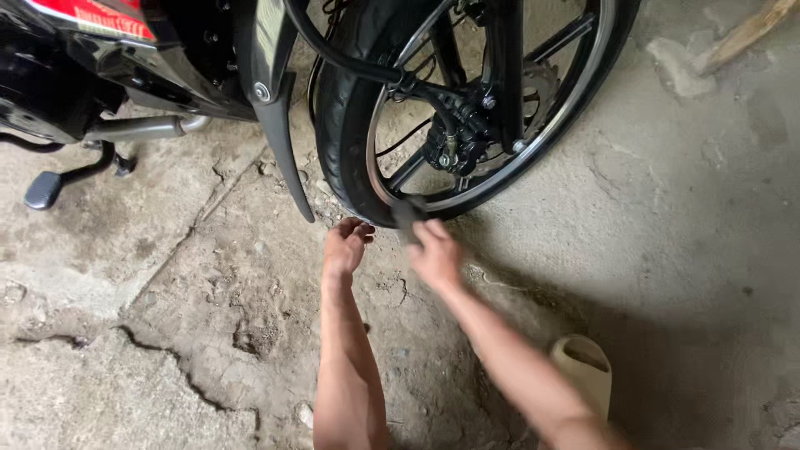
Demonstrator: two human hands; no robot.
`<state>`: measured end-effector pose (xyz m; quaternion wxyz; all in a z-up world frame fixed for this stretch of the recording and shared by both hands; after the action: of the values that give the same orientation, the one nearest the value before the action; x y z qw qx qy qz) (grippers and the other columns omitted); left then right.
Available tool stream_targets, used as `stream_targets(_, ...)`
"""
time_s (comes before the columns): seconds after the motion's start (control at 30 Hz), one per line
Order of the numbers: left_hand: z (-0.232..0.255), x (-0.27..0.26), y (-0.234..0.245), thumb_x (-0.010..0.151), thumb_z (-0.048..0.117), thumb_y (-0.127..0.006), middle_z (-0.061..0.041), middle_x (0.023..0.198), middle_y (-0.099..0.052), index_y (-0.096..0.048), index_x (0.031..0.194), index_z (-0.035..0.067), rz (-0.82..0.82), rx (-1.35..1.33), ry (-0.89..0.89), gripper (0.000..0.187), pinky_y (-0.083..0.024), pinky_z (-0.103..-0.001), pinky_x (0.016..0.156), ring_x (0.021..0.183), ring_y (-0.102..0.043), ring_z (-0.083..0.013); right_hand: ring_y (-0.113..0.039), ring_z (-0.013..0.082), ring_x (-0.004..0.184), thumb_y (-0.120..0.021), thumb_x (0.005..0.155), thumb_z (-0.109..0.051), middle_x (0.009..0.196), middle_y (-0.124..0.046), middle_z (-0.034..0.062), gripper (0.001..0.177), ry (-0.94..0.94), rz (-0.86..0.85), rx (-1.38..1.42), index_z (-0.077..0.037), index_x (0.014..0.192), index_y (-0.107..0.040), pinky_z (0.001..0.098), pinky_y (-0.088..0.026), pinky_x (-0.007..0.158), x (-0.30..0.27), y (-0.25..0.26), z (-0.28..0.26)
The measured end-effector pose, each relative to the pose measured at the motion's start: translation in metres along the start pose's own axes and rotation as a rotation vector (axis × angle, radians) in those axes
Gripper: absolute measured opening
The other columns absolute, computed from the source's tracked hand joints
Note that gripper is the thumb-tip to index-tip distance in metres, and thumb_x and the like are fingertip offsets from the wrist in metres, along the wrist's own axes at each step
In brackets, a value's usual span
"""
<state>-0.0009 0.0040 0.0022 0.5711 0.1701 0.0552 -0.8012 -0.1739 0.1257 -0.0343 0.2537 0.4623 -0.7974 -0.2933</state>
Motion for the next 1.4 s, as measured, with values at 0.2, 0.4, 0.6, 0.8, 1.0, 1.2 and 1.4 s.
stream_targets(0.2,0.010,-0.003,0.000,0.097,0.012,-0.057,-0.007,0.102,-0.079,-0.068,0.122,0.002,0.003,-0.072,0.009,0.029,-0.057,-0.031,0.082,0.090,-0.074,-0.0187,-0.069,0.0328,0.090,-0.068,0.083,-0.013,0.103,-0.070,0.0195,0.039,-0.279,0.563,-0.051,-0.006,0.122,-0.067,0.0469,-0.056,0.081,0.084,0.111,0.170)
stream_targets(0.4,0.008,-0.004,-0.003,0.097,0.015,-0.059,-0.006,0.100,-0.077,-0.069,0.120,0.005,-0.008,-0.041,0.061,0.026,-0.050,-0.031,0.074,0.087,-0.072,-0.0157,-0.070,0.0326,0.097,-0.063,0.089,-0.030,0.105,-0.073,0.0214,0.039,-0.594,0.268,0.177,-0.002,0.116,-0.069,0.0468,-0.054,0.090,0.075,0.008,0.156)
stream_targets(0.6,-0.002,0.018,0.010,0.102,0.011,-0.059,-0.009,0.100,-0.076,-0.072,0.112,-0.003,0.003,-0.088,-0.083,0.022,-0.049,-0.032,0.075,0.086,-0.068,-0.0172,-0.066,0.0268,0.109,-0.056,0.091,-0.048,0.114,-0.072,0.0170,0.054,-0.755,-0.128,0.456,-0.003,0.118,-0.068,0.0415,-0.049,0.096,-0.021,-0.102,-0.009)
stream_targets(0.8,0.001,0.008,0.025,0.100,0.014,-0.054,-0.005,0.103,-0.077,-0.069,0.119,0.007,0.059,-0.154,0.002,0.025,-0.052,-0.030,0.076,0.087,-0.071,-0.0148,-0.062,0.0327,0.105,-0.059,0.086,-0.035,0.115,-0.066,0.0207,0.040,-0.836,0.386,0.761,-0.001,0.108,-0.062,0.0491,-0.050,0.093,0.032,0.027,0.025)
stream_targets(1.0,0.026,-0.016,0.038,0.100,0.013,-0.054,-0.005,0.103,-0.078,-0.071,0.119,0.007,0.084,-0.154,0.039,0.026,-0.051,-0.031,0.077,0.087,-0.070,-0.0149,-0.072,0.0260,0.085,-0.064,0.090,-0.021,0.094,-0.072,0.0129,0.025,-0.570,0.476,0.301,-0.004,0.108,-0.064,0.0408,-0.059,0.076,0.048,0.050,0.023)
stream_targets(1.2,0.031,-0.011,0.028,0.099,0.012,-0.052,-0.005,0.102,-0.078,-0.070,0.118,0.006,0.100,-0.199,0.015,0.026,-0.053,-0.031,0.076,0.088,-0.071,-0.0145,-0.072,0.0179,0.077,-0.060,0.092,-0.018,0.094,-0.072,0.0085,0.026,-0.593,0.189,0.617,-0.009,0.115,-0.067,0.0354,-0.062,0.069,0.038,0.012,-0.138)
stream_targets(1.4,0.013,-0.024,0.027,0.100,0.010,-0.054,-0.008,0.099,-0.076,-0.072,0.115,0.004,0.108,-0.149,0.006,0.024,-0.051,-0.032,0.074,0.086,-0.068,-0.0169,-0.061,0.0292,0.105,-0.071,0.090,-0.014,0.112,-0.061,0.0161,0.034,0.389,0.579,0.315,-0.001,0.120,-0.062,0.0434,-0.053,0.090,0.072,0.047,-0.213)
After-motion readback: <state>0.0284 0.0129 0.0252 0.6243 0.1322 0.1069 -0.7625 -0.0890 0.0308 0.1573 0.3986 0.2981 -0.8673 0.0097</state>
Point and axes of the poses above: each hand's wrist, its own x-axis towards the middle knuckle, its own y-axis out of the back of the hand, z = x × y, the point moved 1 cm from there along x, towards the middle knuckle
